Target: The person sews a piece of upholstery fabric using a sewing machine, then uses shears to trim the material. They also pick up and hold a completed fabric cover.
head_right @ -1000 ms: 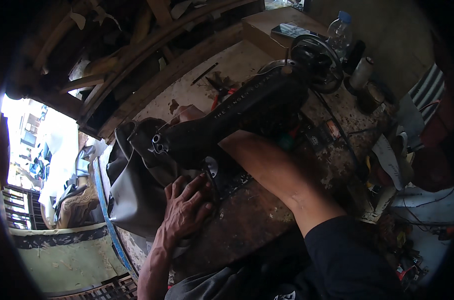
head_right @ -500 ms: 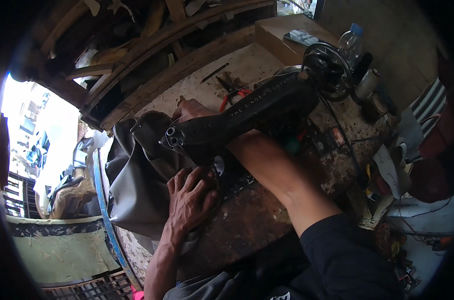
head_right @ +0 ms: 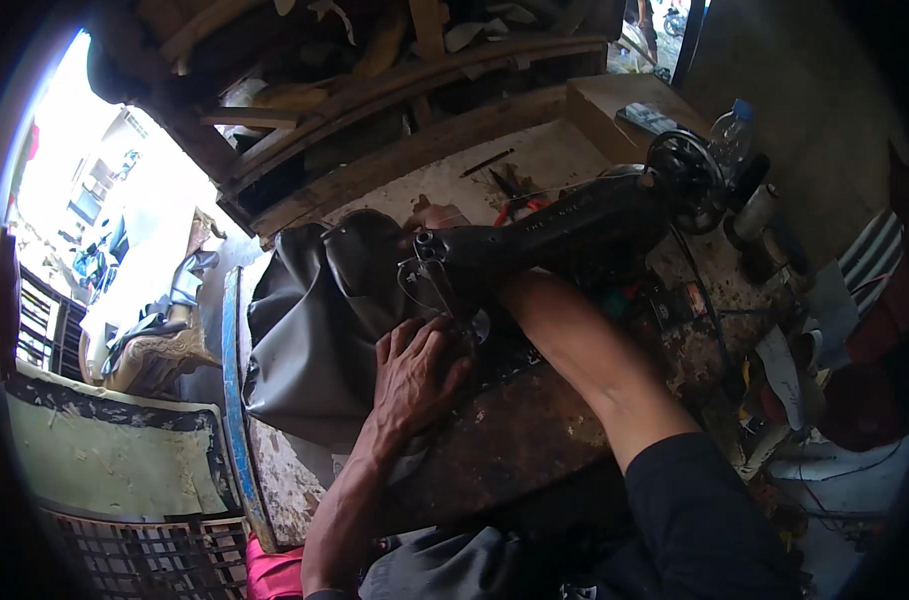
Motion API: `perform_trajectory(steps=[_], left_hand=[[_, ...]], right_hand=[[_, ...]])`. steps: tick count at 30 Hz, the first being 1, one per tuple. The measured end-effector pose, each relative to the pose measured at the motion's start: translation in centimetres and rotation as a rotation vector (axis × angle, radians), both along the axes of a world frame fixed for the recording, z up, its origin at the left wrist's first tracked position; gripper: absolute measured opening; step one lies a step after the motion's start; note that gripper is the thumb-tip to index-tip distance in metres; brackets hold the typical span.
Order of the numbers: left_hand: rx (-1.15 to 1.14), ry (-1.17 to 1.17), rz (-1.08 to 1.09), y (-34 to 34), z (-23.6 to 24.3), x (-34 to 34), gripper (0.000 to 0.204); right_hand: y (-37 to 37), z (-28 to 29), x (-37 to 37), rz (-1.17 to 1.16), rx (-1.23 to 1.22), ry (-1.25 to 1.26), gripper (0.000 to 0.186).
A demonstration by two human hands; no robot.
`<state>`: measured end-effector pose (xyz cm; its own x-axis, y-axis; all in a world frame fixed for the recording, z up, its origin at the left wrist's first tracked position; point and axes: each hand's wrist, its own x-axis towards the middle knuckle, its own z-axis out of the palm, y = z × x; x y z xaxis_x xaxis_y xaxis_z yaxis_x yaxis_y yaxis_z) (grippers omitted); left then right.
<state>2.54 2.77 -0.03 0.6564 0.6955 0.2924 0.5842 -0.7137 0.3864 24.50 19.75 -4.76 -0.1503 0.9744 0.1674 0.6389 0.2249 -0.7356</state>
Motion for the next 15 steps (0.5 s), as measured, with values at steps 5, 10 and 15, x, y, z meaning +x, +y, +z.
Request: perform_trajectory(steps=[5,10,15], left_hand=[[-0.337,-0.220,-0.004,-7.2,6.0,-0.7,0.023],[-1.132,0.000,0.142,-11.7,7.4,-5.7,0.059],[-0.471,0.197,0.381,-10.7,4.8,-4.7,0.034]], right_hand=[[-8.5,-2.0,7.8,-0.107,0.571,-0.284,0.031],[-22.3,5.2,-0.9,-0.276,0.123,0.134,0.030],[-25.0,8.2,-5.3,0.082,0.370,-0.178,0.034]])
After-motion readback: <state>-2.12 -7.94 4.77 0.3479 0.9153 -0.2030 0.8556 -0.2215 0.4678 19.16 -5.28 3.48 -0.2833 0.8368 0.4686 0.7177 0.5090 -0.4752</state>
